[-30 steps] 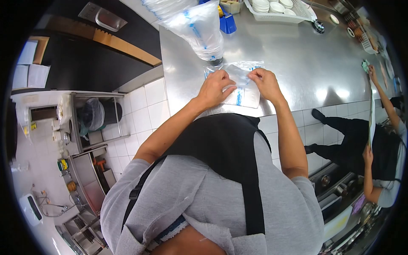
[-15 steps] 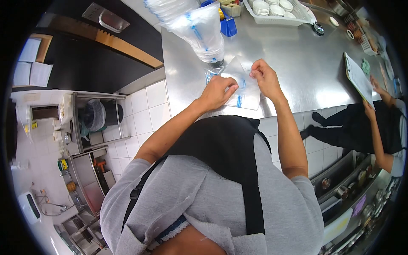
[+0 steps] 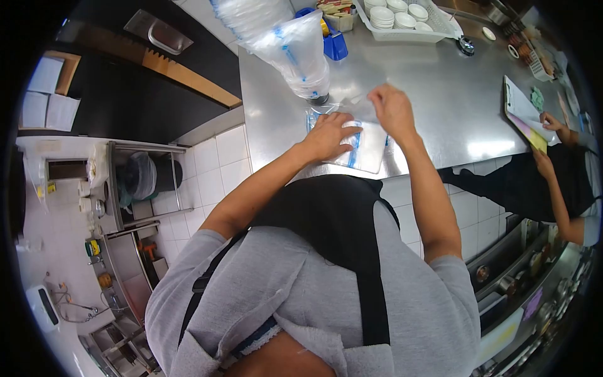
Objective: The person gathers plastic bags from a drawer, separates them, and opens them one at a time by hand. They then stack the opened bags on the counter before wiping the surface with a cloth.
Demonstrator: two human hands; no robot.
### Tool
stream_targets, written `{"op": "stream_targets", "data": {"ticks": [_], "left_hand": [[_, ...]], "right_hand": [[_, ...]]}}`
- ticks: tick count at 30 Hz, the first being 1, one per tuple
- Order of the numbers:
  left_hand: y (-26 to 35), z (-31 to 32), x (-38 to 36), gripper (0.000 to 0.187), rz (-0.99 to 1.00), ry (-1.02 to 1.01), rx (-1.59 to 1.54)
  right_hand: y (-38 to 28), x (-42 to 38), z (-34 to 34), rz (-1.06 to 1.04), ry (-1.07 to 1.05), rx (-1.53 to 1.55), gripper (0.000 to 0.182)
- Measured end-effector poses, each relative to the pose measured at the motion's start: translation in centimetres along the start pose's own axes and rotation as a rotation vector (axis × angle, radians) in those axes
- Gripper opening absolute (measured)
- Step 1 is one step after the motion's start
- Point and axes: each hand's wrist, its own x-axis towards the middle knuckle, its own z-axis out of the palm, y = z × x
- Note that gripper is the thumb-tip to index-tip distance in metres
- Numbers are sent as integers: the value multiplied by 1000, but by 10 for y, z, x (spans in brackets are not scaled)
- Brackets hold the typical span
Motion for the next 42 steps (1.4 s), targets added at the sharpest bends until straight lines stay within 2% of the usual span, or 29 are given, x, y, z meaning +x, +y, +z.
{"op": "stream_targets", "data": {"ticks": [2,6,8,11,13,15,17,19,22,26,29,32,35,37,39,42], "left_hand": [[8,-3,-2,56,-20,-50,10],[7,5,-9,51,2,30,2],[3,2,-11,49,26,20,18],[23,-47,-10,46,132,294,-293],[69,-116,-15,47,173,823,-316],[94,-173,-16,46,212,1030,-229],[92,-189,-25,45,222,1057,-162],[82,-195,-30,43,238,910,-121],[60,-189,-38,43,150,786,-249],[90,-213,-41,20,185,775,-426],[76,-207,-45,20,105,702,-305],[60,-208,-52,14,151,655,-593],[49,-209,-61,9,238,569,-1222],[44,-206,-61,12,320,524,-1465],[27,-193,-62,14,340,420,-1658],[-6,-163,-69,13,56,474,-1594]], "right_hand": [[-4,20,-11,-39,164,-44,14],[-43,69,-57,-78,524,7,12],[-65,84,-77,-114,428,152,12],[-90,90,-102,-183,241,197,13],[-106,83,-108,-246,105,212,13],[-124,79,-112,-349,-15,258,12],[-142,71,-112,-318,-129,323,10],[-150,67,-113,-288,-191,425,9],[-144,63,-110,-176,-248,554,11],[-148,63,-105,-79,-281,662,15],[-149,64,-103,-51,-298,716,16],[-145,63,-111,-30,-402,769,14],[-132,63,-113,-10,-531,818,15],[-124,63,-110,43,-613,888,15],[-111,66,-92,-63,-566,969,16],[-107,69,-76,-163,-393,1122,19]]}}
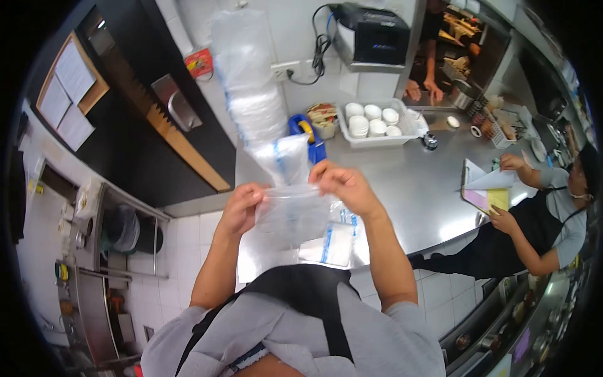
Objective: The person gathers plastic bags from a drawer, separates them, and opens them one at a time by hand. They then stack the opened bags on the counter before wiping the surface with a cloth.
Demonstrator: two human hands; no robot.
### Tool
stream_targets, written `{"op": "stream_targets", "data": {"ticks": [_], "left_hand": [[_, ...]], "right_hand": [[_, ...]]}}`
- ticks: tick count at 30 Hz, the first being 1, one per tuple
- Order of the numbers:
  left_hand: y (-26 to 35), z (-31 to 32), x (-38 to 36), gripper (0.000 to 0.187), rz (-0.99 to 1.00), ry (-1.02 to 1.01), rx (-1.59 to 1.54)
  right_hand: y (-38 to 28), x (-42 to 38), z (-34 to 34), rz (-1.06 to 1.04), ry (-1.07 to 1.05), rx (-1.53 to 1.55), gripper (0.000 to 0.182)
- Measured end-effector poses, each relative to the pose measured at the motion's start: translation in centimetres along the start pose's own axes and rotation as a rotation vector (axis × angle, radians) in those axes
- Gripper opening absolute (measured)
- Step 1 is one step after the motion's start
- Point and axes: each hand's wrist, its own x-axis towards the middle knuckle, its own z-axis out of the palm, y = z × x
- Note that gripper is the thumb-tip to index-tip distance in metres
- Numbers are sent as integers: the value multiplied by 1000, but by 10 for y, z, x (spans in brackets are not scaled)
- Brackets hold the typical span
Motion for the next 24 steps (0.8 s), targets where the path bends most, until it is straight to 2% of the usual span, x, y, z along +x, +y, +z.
{"op": "stream_targets", "data": {"ticks": [1,3,6,12,15,18,21,24], "left_hand": [[-4,-7,-5,14,-47,25,-6],[-7,-18,-5,16,-133,79,-20],[-3,-21,8,19,-151,185,44],[24,-3,62,12,68,523,38],[21,-9,84,9,120,670,34],[27,2,88,6,33,748,-132],[-7,-47,100,6,-146,709,-220],[-17,-50,102,9,-123,679,-245]], "right_hand": [[8,1,3,-58,47,49,20],[25,3,3,2,58,197,20],[40,18,2,52,76,398,15],[27,74,16,75,387,240,14],[42,89,16,107,468,174,13],[70,93,-5,245,457,108,14],[62,90,3,388,423,67,17],[77,94,-5,404,407,58,20]]}}
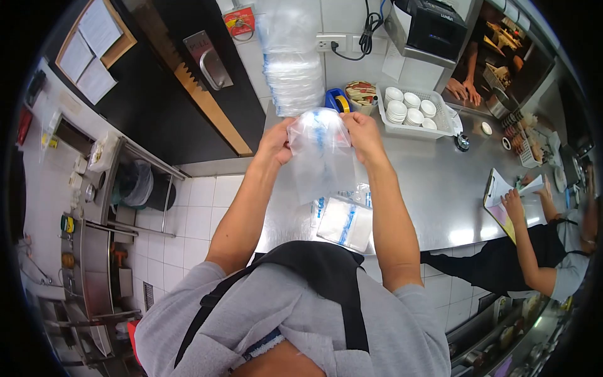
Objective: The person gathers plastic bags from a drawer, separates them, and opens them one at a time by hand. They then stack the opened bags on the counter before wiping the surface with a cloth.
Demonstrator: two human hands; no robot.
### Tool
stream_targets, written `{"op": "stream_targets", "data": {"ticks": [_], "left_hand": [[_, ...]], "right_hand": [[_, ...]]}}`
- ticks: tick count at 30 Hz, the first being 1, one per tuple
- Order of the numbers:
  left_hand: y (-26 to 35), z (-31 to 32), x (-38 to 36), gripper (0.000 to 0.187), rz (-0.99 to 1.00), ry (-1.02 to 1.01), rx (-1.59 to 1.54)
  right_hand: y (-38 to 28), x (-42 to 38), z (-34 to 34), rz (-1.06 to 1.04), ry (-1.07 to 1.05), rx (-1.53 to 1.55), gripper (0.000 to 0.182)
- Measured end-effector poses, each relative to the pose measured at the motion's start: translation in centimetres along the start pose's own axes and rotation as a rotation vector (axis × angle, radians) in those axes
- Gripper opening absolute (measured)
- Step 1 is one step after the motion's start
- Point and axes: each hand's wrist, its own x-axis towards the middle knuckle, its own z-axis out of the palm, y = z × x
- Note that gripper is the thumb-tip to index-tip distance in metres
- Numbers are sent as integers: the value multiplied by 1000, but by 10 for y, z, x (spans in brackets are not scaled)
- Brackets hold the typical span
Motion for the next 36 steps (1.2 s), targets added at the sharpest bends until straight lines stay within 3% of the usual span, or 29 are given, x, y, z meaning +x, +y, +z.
{"op": "stream_targets", "data": {"ticks": [3,6,9,12,15,17,18,20,23,26,31,34,36], "left_hand": [[11,8,-9,11,-18,35,72],[-1,-26,20,13,-126,-111,59],[-58,-60,34,15,-160,70,199],[-61,-75,18,13,-158,118,453],[-33,-68,-6,33,116,86,335],[-15,-51,-17,57,362,-186,226],[-7,-35,-26,59,420,-276,294],[4,3,-32,63,557,-471,426],[-27,3,-9,68,412,-427,533],[-56,-16,-5,66,479,-427,632],[-58,-21,-7,67,428,-449,682],[-56,-19,-13,69,427,-465,706],[-57,-19,-14,69,442,-434,768]], "right_hand": [[6,13,-2,-84,40,-161,21],[26,21,-5,-16,-9,-113,22],[68,26,-21,228,6,-343,22],[74,13,-42,258,-52,-332,18],[64,-2,-68,-154,-204,-489,49],[30,-11,-47,-273,-230,-393,72],[20,-16,-33,-326,-243,-346,84],[15,-13,-6,-309,-314,-363,86],[47,0,15,-249,-304,-352,85],[83,2,1,-241,-321,-383,84],[83,-7,0,-247,-315,-471,86],[88,-14,3,-360,-281,-438,63],[89,-16,3,-379,-211,-563,82]]}}
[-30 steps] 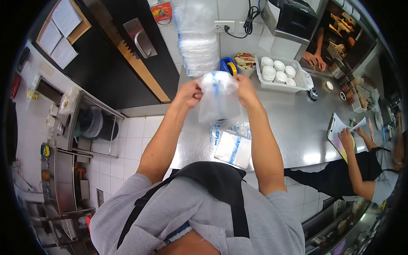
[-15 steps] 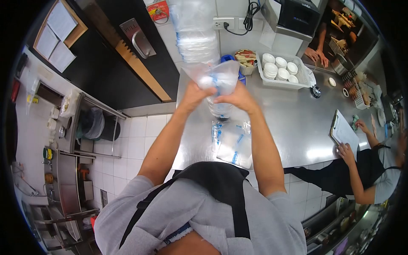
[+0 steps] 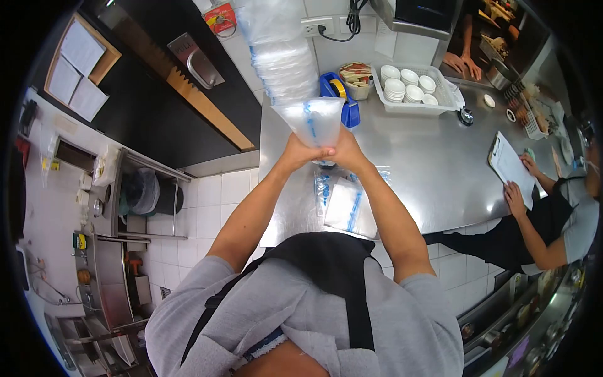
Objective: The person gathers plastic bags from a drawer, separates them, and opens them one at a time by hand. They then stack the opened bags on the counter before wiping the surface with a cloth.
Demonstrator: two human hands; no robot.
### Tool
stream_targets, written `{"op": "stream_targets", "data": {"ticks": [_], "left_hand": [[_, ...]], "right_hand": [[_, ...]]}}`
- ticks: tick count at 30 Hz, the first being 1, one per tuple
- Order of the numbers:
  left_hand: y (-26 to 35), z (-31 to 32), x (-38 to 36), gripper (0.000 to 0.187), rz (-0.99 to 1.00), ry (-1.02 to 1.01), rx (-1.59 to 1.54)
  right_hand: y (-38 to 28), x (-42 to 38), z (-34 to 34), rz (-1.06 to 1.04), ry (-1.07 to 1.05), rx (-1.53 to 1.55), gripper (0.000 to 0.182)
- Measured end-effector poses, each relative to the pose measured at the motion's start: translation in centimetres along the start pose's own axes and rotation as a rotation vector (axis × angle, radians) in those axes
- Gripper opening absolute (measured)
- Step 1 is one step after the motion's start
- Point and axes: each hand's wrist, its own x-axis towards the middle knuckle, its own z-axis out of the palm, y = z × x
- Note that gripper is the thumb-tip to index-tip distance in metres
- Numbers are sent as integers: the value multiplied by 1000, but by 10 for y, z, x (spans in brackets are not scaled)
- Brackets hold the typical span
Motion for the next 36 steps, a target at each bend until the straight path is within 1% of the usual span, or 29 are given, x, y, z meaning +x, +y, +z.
{"op": "stream_targets", "data": {"ticks": [1,4,5,7,8,9,11,12,15,17,18,20,21,22,25,26,29,32,35,36], "left_hand": [[-3,0,0,69,-16,24,60],[-14,-7,7,75,-33,45,162],[-22,-10,5,78,-52,41,180],[-17,-13,0,73,22,42,371],[-18,-14,-10,71,59,34,463],[-25,-15,-26,69,-50,8,564],[-30,-16,-56,65,-241,-40,772],[-15,-8,-73,51,-389,-94,679],[-45,9,-118,39,-294,-237,406],[-39,24,-126,38,-264,-320,461],[-36,30,-127,38,-248,-363,490],[-35,40,-128,43,-121,-406,566],[-35,44,-127,45,-53,-425,602],[-37,47,-128,60,-63,-474,607],[-34,55,-125,73,134,-507,717],[-32,56,-124,79,90,-536,724],[-28,63,-119,76,150,-519,716],[-27,71,-111,59,242,-505,636],[-37,76,-101,38,199,-524,542],[-31,78,-98,21,301,-467,555]], "right_hand": [[0,-3,1,10,19,-66,91],[0,-7,0,-57,43,-84,98],[8,-9,-5,-42,18,-166,99],[34,-21,-20,3,-40,-318,99],[28,-39,-26,50,34,-280,89],[17,-51,-38,87,109,-254,79],[7,-88,-59,219,163,-248,61],[4,-111,-62,284,189,-242,53],[-7,-178,-57,502,0,-258,38],[-16,-201,-45,343,-50,-386,36],[-4,-216,-33,205,69,-457,26],[23,-232,-25,185,97,-425,19],[26,-234,-26,173,113,-412,15],[29,-233,-24,134,144,-424,8],[34,-228,-24,198,138,-365,9],[35,-225,-27,233,137,-343,10],[33,-222,-32,327,125,-286,12],[37,-219,-34,378,109,-248,14],[38,-218,-39,450,91,-201,16],[36,-217,-42,479,79,-189,18]]}}
